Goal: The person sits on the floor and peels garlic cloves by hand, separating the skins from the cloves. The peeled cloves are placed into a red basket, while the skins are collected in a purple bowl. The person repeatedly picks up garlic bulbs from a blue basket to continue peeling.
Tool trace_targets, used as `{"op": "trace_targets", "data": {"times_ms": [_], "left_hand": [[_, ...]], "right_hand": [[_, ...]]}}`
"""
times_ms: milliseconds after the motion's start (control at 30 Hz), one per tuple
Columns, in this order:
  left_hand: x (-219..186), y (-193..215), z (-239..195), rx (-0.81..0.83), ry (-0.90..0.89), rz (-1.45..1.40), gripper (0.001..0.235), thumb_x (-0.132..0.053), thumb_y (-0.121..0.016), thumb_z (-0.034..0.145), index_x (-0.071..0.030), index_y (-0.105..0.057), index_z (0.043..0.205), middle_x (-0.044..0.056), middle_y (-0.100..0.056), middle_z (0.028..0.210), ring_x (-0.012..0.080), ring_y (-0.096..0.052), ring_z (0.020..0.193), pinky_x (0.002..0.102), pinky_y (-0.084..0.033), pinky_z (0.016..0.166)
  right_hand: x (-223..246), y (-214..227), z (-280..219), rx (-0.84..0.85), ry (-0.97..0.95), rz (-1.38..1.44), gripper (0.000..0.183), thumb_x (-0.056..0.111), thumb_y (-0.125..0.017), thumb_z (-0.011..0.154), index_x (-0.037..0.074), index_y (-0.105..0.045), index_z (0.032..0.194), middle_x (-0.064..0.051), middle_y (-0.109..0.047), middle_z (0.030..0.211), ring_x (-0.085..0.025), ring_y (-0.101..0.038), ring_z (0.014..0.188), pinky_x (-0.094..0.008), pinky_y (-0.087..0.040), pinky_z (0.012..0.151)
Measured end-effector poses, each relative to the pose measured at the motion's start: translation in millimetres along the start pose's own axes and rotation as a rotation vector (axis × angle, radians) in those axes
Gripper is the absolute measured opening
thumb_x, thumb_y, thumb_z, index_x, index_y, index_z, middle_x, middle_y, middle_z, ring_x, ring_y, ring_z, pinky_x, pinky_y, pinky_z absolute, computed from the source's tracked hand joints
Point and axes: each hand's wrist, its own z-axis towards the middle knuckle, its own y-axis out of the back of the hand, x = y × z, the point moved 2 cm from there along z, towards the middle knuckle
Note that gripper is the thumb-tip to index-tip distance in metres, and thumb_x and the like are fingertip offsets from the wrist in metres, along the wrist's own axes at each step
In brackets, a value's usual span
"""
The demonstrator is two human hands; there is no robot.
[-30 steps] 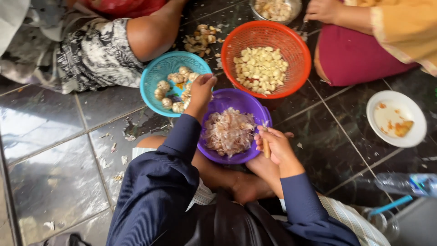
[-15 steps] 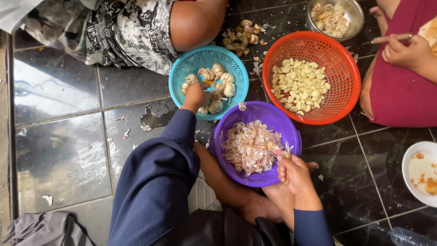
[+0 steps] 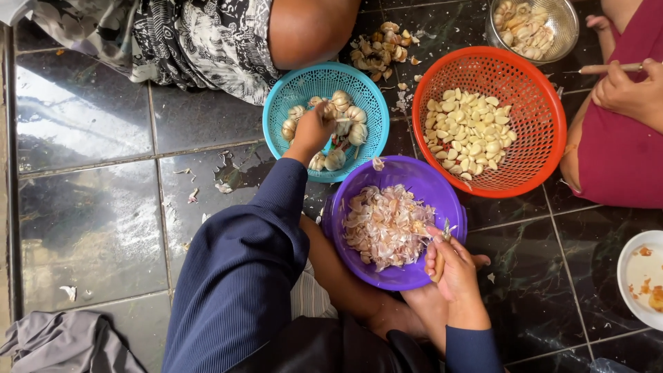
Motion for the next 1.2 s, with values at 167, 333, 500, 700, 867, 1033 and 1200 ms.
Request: {"op": "trace_targets", "data": {"times_ms": [167,333,500,700,867,1033,1200], "left_hand": [[13.8,22.6,0.0,0.004,-0.036,-0.038,0.052,-0.017,-0.065,0.094,-0.012,-0.052,0.145,0.024,-0.060,0.135,0.0460,-0.057,0.127,0.055,-0.046,0.109],[58.5,41.0,0.6,-0.054,-0.059,0.231,0.029,-0.011,-0.064,0.092,-0.018,-0.075,0.118,0.008,-0.075,0.105,0.0358,-0.072,0.102,0.049,-0.058,0.086],[62.8,42.2,-11.2,0.060,-0.047,0.333,0.027,-0.011,-0.065,0.089,-0.019,-0.079,0.110,0.010,-0.077,0.098,0.0386,-0.073,0.093,0.049,-0.060,0.083],[15.6,-1.5,-18.7,0.244,-0.084,0.386,0.031,-0.033,-0.072,0.087,-0.014,-0.077,0.111,0.014,-0.077,0.103,0.0380,-0.073,0.100,0.054,-0.060,0.085],[33.4,-44.5,-16.4,0.279,-0.026,0.532,0.037,-0.036,-0.066,0.090,-0.006,-0.075,0.110,0.017,-0.075,0.096,0.0372,-0.073,0.094,0.051,-0.062,0.080],[28.6,-63.3,-13.1,0.225,-0.083,0.536,0.038,-0.030,-0.064,0.085,-0.005,-0.070,0.112,0.017,-0.073,0.097,0.0409,-0.071,0.097,0.053,-0.061,0.078],[25.6,-50.8,-9.4,0.264,-0.103,0.521,0.091,-0.050,-0.086,0.067,-0.008,-0.053,0.141,0.022,-0.063,0.128,0.0447,-0.055,0.125,0.061,-0.051,0.100]], "right_hand": [[-3.4,1.2,0.4,0.007,0.026,-0.010,0.041,0.018,-0.059,0.100,-0.004,-0.057,0.135,-0.010,-0.050,0.071,-0.016,-0.053,0.056,-0.026,-0.044,0.038],[-4.9,-0.2,0.0,0.005,0.038,-0.024,0.038,0.016,-0.060,0.100,-0.002,-0.059,0.133,-0.011,-0.050,0.072,-0.017,-0.052,0.056,-0.026,-0.043,0.038],[-5.0,-1.5,0.7,0.018,0.032,-0.036,0.038,0.016,-0.060,0.099,-0.002,-0.060,0.132,-0.011,-0.050,0.073,-0.018,-0.052,0.057,-0.026,-0.042,0.038],[-4.9,-3.3,0.3,0.011,0.048,-0.047,0.036,0.016,-0.061,0.099,-0.001,-0.060,0.131,-0.012,-0.051,0.074,-0.017,-0.052,0.057,-0.026,-0.042,0.038],[-9.1,-2.8,2.2,0.001,0.048,-0.050,0.036,0.016,-0.061,0.098,-0.001,-0.061,0.131,-0.012,-0.052,0.073,-0.017,-0.052,0.056,-0.027,-0.042,0.036],[-12.3,-1.1,3.9,-0.005,0.043,-0.050,0.036,0.015,-0.062,0.098,-0.001,-0.062,0.131,-0.013,-0.052,0.073,-0.018,-0.052,0.056,-0.027,-0.042,0.037],[-14.5,1.8,5.6,-0.006,0.029,-0.058,0.036,0.015,-0.062,0.098,0.000,-0.061,0.131,-0.012,-0.052,0.075,-0.018,-0.052,0.057,-0.026,-0.042,0.038]]}}
